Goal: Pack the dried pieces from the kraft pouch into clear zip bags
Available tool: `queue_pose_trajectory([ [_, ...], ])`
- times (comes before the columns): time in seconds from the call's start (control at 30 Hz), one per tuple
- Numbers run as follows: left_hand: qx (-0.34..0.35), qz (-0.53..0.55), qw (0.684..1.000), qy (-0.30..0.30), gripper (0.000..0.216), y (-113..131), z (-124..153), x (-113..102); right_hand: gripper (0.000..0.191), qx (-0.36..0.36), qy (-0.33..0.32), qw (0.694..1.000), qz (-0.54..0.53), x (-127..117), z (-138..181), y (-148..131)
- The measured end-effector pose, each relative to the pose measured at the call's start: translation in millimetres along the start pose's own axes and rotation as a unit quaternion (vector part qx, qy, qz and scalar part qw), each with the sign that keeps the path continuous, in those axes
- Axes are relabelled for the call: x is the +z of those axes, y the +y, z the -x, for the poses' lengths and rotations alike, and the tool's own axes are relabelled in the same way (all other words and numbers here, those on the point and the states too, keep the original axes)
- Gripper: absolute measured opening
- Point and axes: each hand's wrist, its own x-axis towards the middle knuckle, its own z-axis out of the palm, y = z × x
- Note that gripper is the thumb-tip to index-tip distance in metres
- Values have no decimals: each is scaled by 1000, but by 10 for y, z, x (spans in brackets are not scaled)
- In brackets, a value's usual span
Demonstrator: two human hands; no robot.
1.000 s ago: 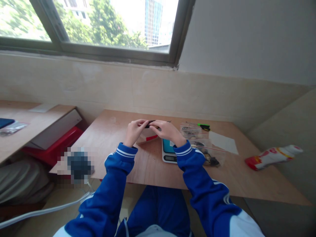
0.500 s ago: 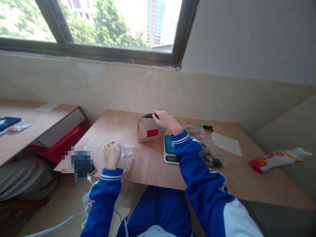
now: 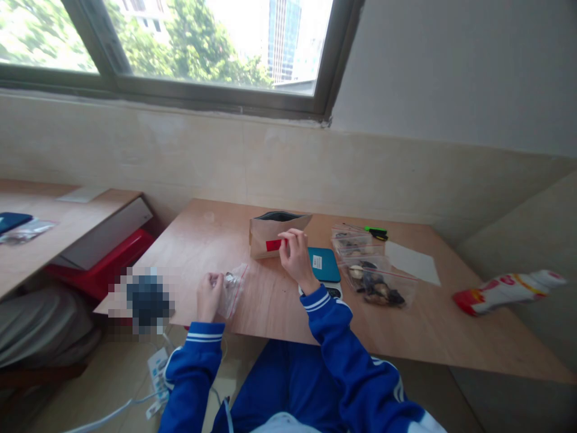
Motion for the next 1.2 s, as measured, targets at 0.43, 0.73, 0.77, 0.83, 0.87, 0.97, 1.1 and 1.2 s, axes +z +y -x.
queue_pose_trajectory([
  [0.43,64,266,962,18,30,415,339,81,7,102,-209,921,-312,121,214,-243],
  [0.73,79,245,966,4,34,586,484,357,39,145,-262,891,-340,272,558,-218],
  [0.77,78,250,965,-7,35,599,484,372,43,137,-272,887,-348,269,561,-201],
  [0.83,64,247,967,-16,37,619,476,390,40,118,-284,883,-355,255,566,-178],
  [0.87,55,238,970,-8,38,627,471,396,34,113,-288,882,-355,247,570,-172],
  [0.97,29,204,978,40,40,653,463,404,21,137,-288,879,-354,238,608,-159],
  [1.1,-10,208,977,44,43,651,443,404,19,197,-247,881,-353,259,693,-103],
  [1.2,-27,154,985,79,43,554,328,383,20,219,-192,892,-347,219,668,-32],
])
